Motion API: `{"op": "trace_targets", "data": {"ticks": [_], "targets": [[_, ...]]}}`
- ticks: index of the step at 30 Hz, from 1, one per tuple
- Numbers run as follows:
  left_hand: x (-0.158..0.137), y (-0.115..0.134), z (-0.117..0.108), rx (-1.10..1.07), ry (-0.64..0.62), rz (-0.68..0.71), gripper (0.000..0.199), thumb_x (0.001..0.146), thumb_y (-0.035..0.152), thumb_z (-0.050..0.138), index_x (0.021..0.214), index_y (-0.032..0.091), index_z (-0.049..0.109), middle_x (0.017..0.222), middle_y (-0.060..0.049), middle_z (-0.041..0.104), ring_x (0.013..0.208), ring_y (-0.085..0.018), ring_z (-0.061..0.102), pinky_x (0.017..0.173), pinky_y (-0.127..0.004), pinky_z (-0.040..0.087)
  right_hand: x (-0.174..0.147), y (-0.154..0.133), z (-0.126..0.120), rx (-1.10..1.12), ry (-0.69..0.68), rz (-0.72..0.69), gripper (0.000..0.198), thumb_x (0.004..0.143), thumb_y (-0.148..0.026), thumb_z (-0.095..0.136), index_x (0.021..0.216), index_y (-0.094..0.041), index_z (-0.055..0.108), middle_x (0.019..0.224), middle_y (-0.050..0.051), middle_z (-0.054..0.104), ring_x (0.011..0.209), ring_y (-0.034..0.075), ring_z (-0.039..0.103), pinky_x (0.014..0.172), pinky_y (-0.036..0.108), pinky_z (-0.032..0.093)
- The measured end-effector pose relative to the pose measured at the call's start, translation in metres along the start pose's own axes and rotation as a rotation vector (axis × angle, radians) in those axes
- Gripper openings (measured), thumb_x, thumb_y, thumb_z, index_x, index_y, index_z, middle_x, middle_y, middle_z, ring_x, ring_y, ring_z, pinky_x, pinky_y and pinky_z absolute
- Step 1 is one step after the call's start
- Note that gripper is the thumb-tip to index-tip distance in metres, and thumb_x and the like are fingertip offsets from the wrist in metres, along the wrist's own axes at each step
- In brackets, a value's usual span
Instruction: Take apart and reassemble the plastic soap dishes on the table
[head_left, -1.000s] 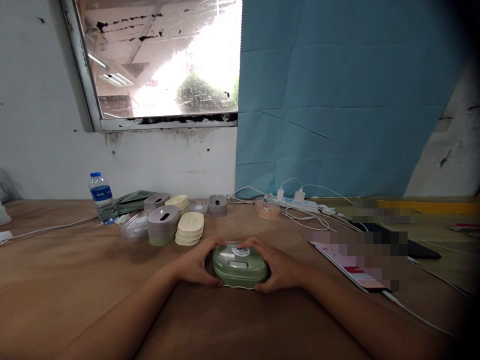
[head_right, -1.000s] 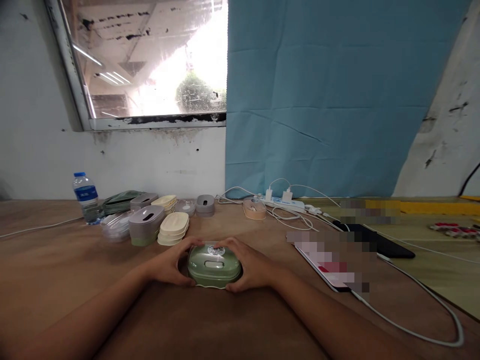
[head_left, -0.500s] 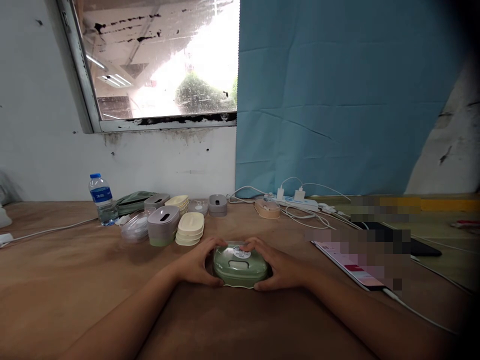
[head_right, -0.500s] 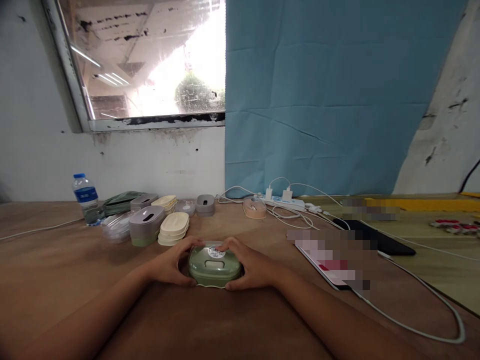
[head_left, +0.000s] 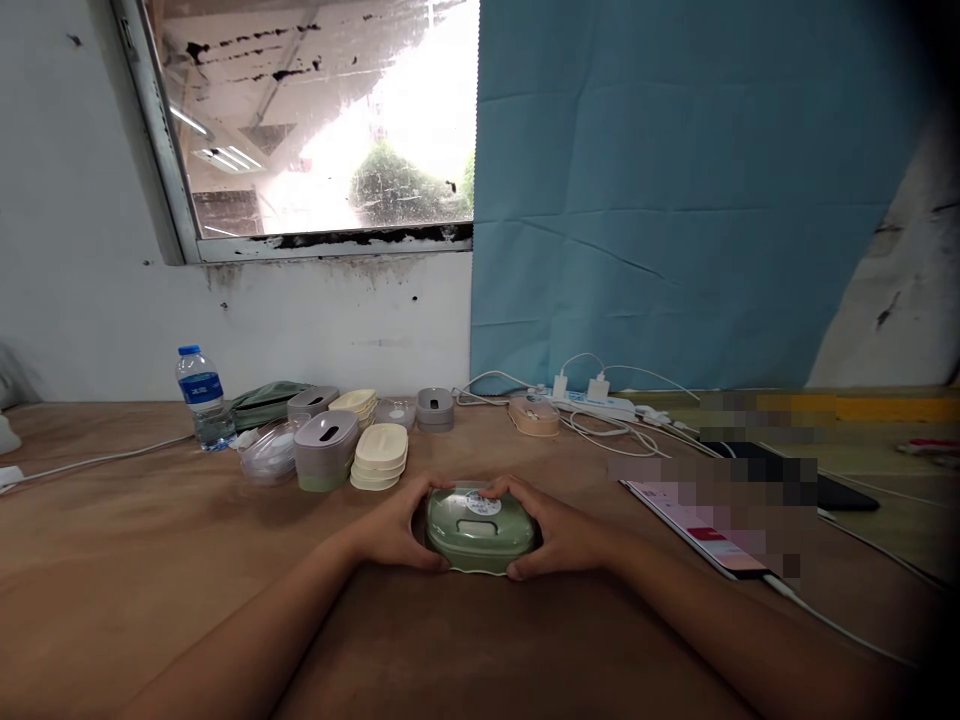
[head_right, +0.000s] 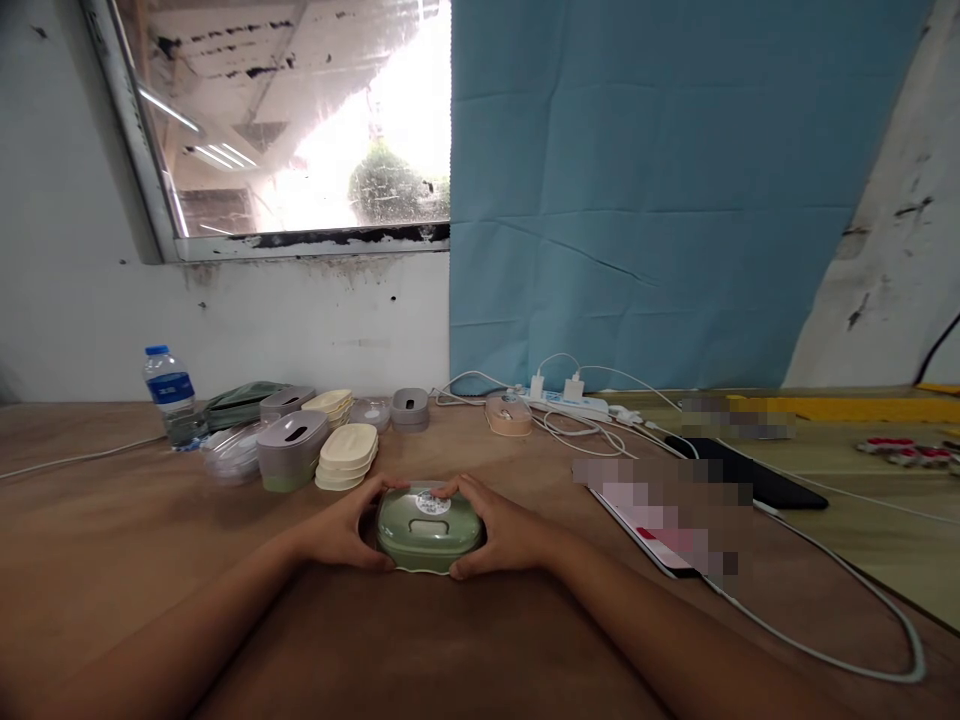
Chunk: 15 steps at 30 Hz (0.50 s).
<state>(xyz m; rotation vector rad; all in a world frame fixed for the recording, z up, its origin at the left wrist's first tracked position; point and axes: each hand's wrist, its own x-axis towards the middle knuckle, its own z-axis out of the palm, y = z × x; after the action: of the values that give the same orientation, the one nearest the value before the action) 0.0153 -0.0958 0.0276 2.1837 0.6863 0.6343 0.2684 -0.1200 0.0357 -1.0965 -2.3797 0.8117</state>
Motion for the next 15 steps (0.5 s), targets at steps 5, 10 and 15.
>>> {"op": "trace_targets", "data": {"ticks": [5, 10, 15], "targets": [[0.000, -0.001, 0.000, 0.024, -0.004, -0.035, 0.078, 0.051, 0.024, 0.073, 0.119, 0.020, 0.035, 0.116, -0.006, 0.046, 0.107, -0.022, 0.045, 0.092, -0.035, 0.037, 0.002, 0.002, 0.000, 0.005, 0.012, 0.012, 0.072, 0.053, -0.033, 0.073, 0.114, -0.024, 0.036, 0.117, 0.004, 0.045, 0.104, 0.024, 0.047, 0.087, 0.036, 0.039], [0.004, -0.007, 0.004, 0.072, 0.057, -0.042, 0.081, 0.053, 0.028, 0.072, 0.123, 0.020, 0.032, 0.120, -0.007, 0.044, 0.110, -0.024, 0.042, 0.094, -0.036, 0.034, 0.006, 0.013, -0.003, -0.066, 0.051, -0.047, 0.076, 0.054, -0.032, 0.073, 0.120, -0.024, 0.036, 0.122, 0.006, 0.042, 0.110, 0.025, 0.042, 0.092, 0.038, 0.036], [0.010, -0.015, 0.015, 0.148, 0.277, -0.093, 0.081, 0.056, 0.036, 0.070, 0.126, 0.021, 0.031, 0.124, -0.010, 0.038, 0.115, -0.026, 0.036, 0.097, -0.038, 0.029, 0.012, 0.031, -0.008, -0.245, 0.329, -0.141, 0.058, 0.067, -0.023, 0.060, 0.121, -0.024, 0.038, 0.123, 0.007, 0.039, 0.117, 0.024, 0.035, 0.099, 0.040, 0.029]]}}
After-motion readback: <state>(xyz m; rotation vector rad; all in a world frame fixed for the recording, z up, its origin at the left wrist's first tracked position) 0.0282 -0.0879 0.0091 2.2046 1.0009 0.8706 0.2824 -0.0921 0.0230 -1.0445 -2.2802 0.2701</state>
